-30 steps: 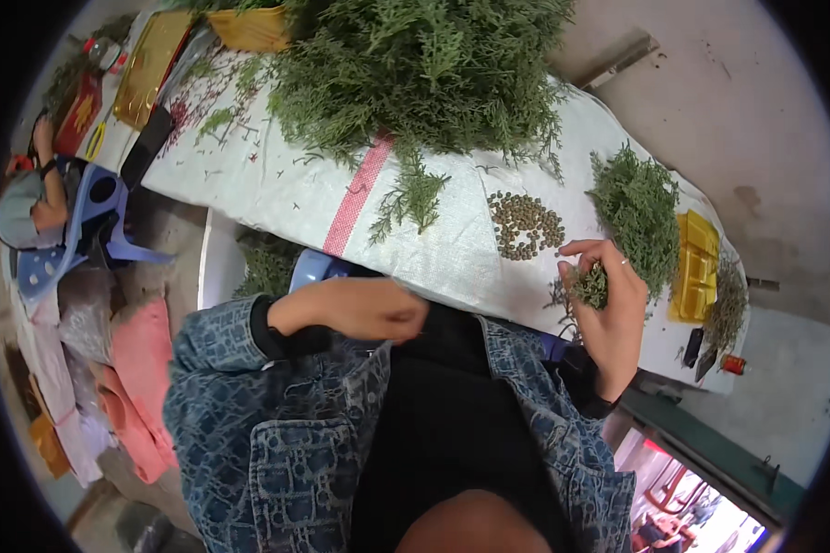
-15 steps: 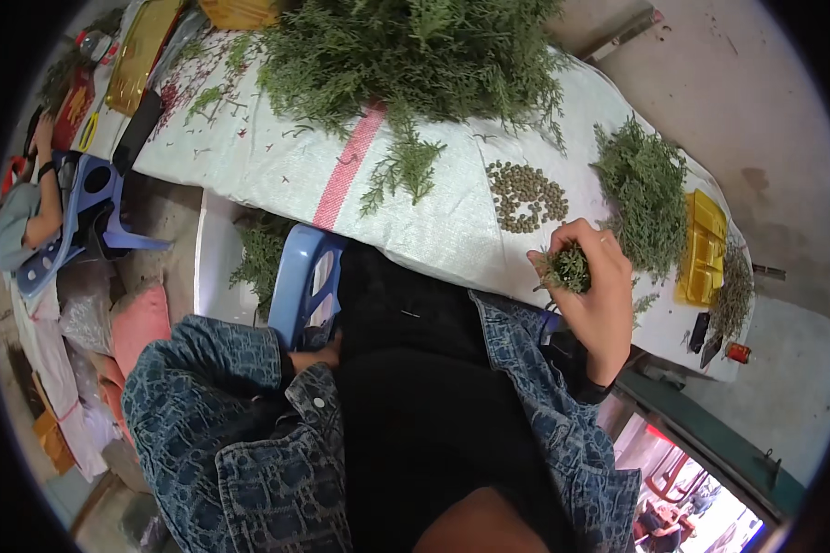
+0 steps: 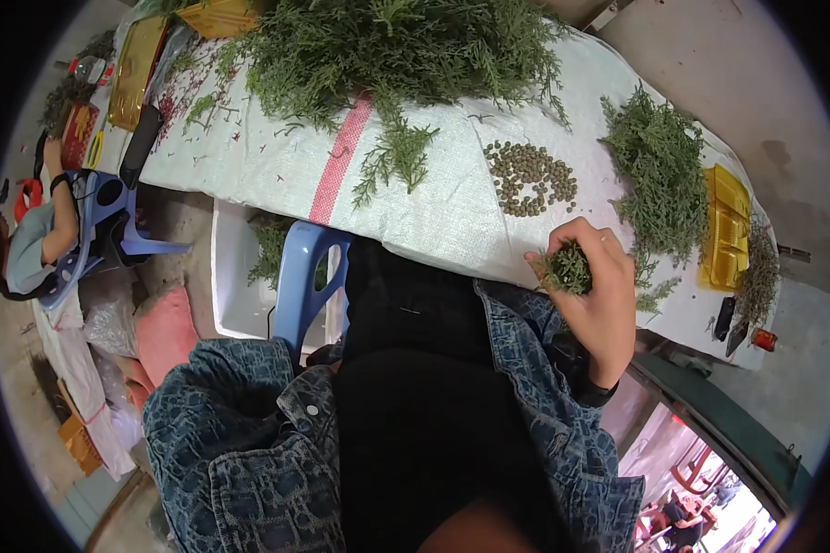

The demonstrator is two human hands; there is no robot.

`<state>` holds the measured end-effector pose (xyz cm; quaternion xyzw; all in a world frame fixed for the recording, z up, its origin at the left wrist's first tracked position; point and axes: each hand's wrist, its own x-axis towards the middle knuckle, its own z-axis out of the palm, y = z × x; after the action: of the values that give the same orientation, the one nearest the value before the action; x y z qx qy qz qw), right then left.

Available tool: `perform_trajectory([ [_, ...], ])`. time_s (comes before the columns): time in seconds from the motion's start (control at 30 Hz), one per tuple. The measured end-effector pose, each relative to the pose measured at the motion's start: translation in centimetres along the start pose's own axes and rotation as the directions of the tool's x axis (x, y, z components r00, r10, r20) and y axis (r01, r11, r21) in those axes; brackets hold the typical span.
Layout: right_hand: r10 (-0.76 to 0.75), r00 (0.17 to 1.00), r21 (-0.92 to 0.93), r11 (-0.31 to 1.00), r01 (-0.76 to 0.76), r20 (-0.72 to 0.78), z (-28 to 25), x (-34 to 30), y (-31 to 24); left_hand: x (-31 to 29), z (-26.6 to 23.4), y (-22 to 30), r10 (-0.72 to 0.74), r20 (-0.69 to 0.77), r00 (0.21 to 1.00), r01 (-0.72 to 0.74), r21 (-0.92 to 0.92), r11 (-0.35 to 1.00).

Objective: Picking small seeds and flowers off green branches and sorting them into a pile on a table.

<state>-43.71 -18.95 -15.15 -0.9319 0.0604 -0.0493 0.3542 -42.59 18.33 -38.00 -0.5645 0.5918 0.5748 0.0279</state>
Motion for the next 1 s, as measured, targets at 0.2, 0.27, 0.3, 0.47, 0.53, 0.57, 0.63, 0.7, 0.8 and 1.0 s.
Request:
perform_trajectory([
  [0.2, -0.083, 0.996, 0.053, 0.995, 0.082, 0.019, 0.5, 1.1, 0.6, -0.9, -1.5, 0.7, 0.000, -0.028, 1.000, 0.000, 0.001, 1.000],
  [0.27, -0.092, 0.995, 0.072, 0.994, 0.088, 0.043, 0.5, 1.4, 0.9, -0.9, -1.8, 0.9, -0.003, -0.036, 0.999, 0.003, -0.002, 1.000],
  [0.3, -0.090, 0.995, 0.076, 0.993, 0.086, 0.044, 0.4, 1.5, 1.1, -1.0, -2.0, 1.0, 0.001, -0.043, 0.999, -0.001, -0.003, 1.000],
  [0.47, -0.038, 0.998, 0.058, 0.998, 0.035, 0.048, 0.1, 2.0, 2.0, -1.5, -3.1, 1.6, -0.002, -0.064, 0.998, 0.001, -0.010, 1.000],
  [0.53, -0.014, 0.998, 0.070, 0.997, 0.009, 0.065, 0.0, 2.1, 2.3, -1.7, -3.5, 1.8, 0.001, -0.074, 0.997, -0.002, -0.011, 1.000],
  [0.57, -0.006, 0.997, 0.072, 0.997, 0.001, 0.075, 0.2, 2.1, 2.2, -1.9, -3.5, 1.8, 0.001, -0.083, 0.997, -0.002, -0.007, 1.000],
  [0.63, 0.000, 0.996, 0.076, 0.997, -0.006, 0.087, 0.3, 2.4, 2.4, -2.1, -3.8, 2.0, 0.000, -0.096, 0.995, -0.001, -0.013, 1.000],
  [0.7, 0.000, 0.995, 0.073, 0.997, -0.007, 0.095, 0.4, 2.8, 2.7, -2.2, -3.9, 2.1, -0.002, -0.112, 0.994, 0.000, -0.018, 1.000],
  [0.8, -0.002, 0.994, 0.078, 0.997, -0.006, 0.106, 0.7, 3.1, 2.8, -2.5, -3.9, 2.3, 0.000, -0.128, 0.992, -0.004, -0.031, 0.999],
  [1.0, 0.001, 0.995, 0.104, 0.995, -0.011, 0.097, 1.1, 3.2, 3.6, -2.9, -5.0, 2.9, 0.000, -0.148, 0.989, -0.006, -0.043, 0.999],
])
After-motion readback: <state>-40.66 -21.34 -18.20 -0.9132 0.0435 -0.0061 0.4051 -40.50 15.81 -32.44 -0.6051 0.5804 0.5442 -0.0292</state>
